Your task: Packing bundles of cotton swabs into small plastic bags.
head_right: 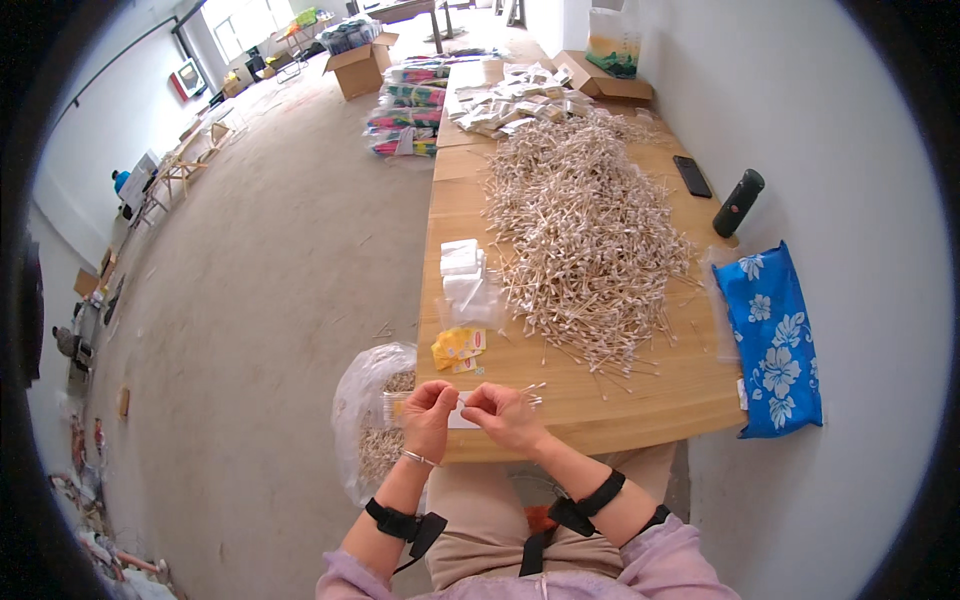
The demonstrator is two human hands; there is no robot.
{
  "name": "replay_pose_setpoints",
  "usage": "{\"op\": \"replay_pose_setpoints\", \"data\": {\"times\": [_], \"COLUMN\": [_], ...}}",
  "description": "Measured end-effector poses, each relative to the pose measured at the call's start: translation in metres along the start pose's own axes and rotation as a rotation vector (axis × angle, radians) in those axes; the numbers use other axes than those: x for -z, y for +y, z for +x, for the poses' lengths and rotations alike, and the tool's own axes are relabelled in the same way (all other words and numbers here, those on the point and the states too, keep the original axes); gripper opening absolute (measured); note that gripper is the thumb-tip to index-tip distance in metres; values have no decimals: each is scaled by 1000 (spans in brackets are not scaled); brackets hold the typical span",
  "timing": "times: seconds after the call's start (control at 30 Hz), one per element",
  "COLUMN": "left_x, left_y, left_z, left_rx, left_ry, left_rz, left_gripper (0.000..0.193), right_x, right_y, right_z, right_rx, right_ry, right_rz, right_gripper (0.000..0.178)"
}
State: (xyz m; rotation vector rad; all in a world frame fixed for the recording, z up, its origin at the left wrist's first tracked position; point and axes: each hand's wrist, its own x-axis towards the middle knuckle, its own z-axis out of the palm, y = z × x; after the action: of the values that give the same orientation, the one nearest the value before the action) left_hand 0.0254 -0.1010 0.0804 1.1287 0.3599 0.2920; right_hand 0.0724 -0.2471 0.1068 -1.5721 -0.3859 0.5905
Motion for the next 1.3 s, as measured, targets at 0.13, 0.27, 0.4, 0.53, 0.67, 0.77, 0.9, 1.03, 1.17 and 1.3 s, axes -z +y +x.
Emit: {"op": "replay_pose_setpoints", "data": {"times": [0.13, 0.27, 0.4, 0.53, 0.67, 0.77, 0.9, 1.03, 1.17, 1.3], "left_x": [11, 16, 42, 109, 182, 175, 141, 71, 16, -18], "left_y": [-5, -7, -7, 6, 6, -4, -1, -4, -19, -30], "left_z": [-6, -16, -25, -34, -39, -41, -43, -42, -28, -8], "left_rx": [37, 127, 107, -2, 43, -92, -173, -443, -477, -566], "left_ry": [-54, -103, -61, 123, 379, 641, 675, 76, -267, -364], "left_rz": [-5, -132, 36, 167, 511, 935, 915, 1038, 1103, 1143], "left_gripper": [9, 9, 10, 13, 16, 37, 54, 45, 50, 52], "right_x": [-4, -2, -2, 47, 59, 63, 64, 73, 66, 76], "right_y": [12, 22, 24, 39, 23, 32, 42, 50, 48, 50], "right_z": [-2, -6, -4, 39, 73, 90, 83, 57, 29, 12], "right_rx": [-31, -79, -28, 174, -2, -50, -52, 103, 213, 237], "right_ry": [-90, -216, -217, 283, 400, 341, 292, 155, 198, 308], "right_rz": [137, 16, 13, -635, -937, -1019, -1053, -1115, -1066, -862], "right_gripper": [13, 16, 18, 17, 17, 18, 18, 15, 14, 12]}}
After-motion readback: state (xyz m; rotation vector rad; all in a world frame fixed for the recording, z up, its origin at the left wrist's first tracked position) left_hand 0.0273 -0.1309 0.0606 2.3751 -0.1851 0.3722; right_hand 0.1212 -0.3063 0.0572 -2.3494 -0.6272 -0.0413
